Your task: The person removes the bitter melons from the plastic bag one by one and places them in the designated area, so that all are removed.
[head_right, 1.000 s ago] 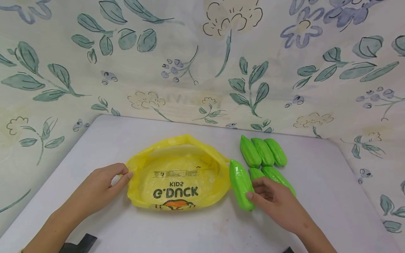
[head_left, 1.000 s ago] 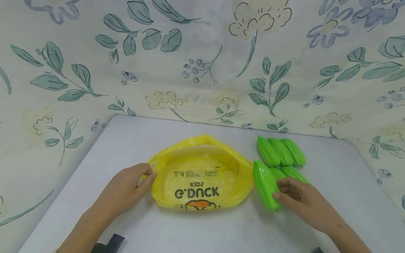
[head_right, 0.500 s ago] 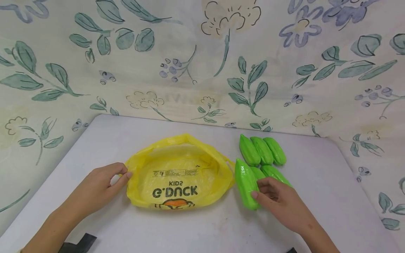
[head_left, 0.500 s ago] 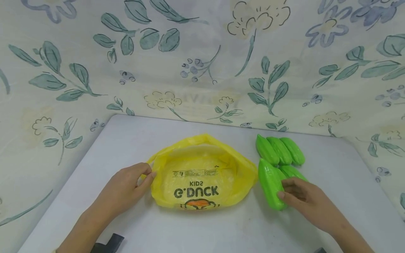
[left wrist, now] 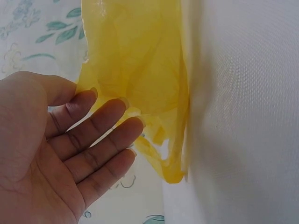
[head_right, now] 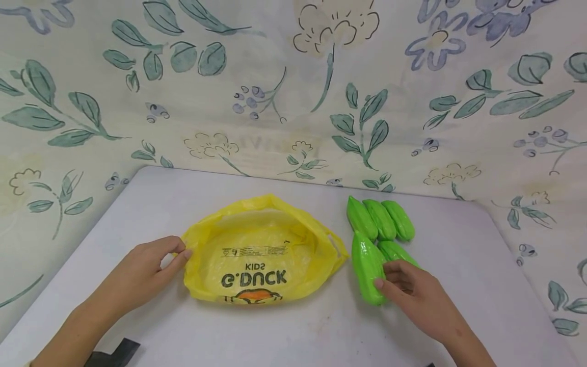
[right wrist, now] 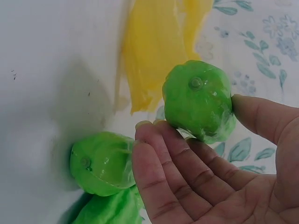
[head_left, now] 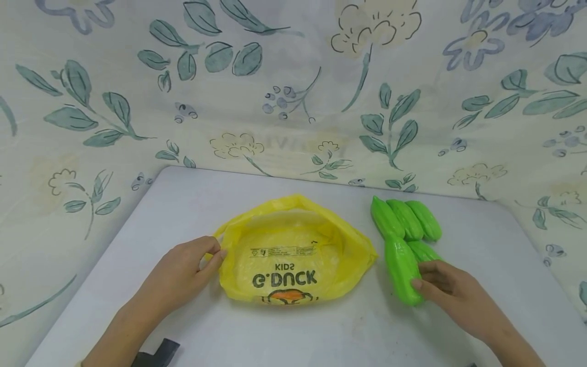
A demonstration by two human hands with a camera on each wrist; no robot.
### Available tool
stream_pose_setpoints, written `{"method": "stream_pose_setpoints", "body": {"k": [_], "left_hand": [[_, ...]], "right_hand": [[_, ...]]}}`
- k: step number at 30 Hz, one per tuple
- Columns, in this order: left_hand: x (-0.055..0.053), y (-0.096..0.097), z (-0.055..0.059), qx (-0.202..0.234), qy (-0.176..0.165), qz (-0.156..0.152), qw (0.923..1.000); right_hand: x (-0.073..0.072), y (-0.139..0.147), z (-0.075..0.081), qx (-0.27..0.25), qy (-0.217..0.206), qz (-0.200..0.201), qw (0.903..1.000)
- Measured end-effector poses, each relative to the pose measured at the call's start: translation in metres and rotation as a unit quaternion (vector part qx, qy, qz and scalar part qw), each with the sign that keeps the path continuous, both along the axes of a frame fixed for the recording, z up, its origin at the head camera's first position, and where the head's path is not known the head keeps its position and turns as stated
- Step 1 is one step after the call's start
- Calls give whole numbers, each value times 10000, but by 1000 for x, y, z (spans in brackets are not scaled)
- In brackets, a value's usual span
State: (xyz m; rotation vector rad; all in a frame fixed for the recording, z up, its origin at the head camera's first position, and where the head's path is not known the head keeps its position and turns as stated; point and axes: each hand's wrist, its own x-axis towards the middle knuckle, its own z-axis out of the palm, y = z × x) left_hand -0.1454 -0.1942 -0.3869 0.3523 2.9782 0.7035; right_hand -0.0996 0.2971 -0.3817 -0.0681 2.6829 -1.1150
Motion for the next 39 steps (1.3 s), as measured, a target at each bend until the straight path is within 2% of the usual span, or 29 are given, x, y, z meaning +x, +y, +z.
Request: {"method": "stream_pose_setpoints", "body": {"k": [7, 20, 31, 39], "left_hand": [[0, 0, 0, 8, 28, -6, 10000], [1, 0, -1, 18, 49, -6, 10000], [0, 0, -2, -22, -7, 41, 10000], [-2, 0, -2, -55, -139, 36, 9999]], "right_hand": [[2, 7, -2, 2, 88, -54, 9999], [7, 20, -2, 100, -76, -187, 9997], [7, 30, -4, 143, 92, -231, 9996], [9, 40, -4, 239, -202, -419, 9986]]}}
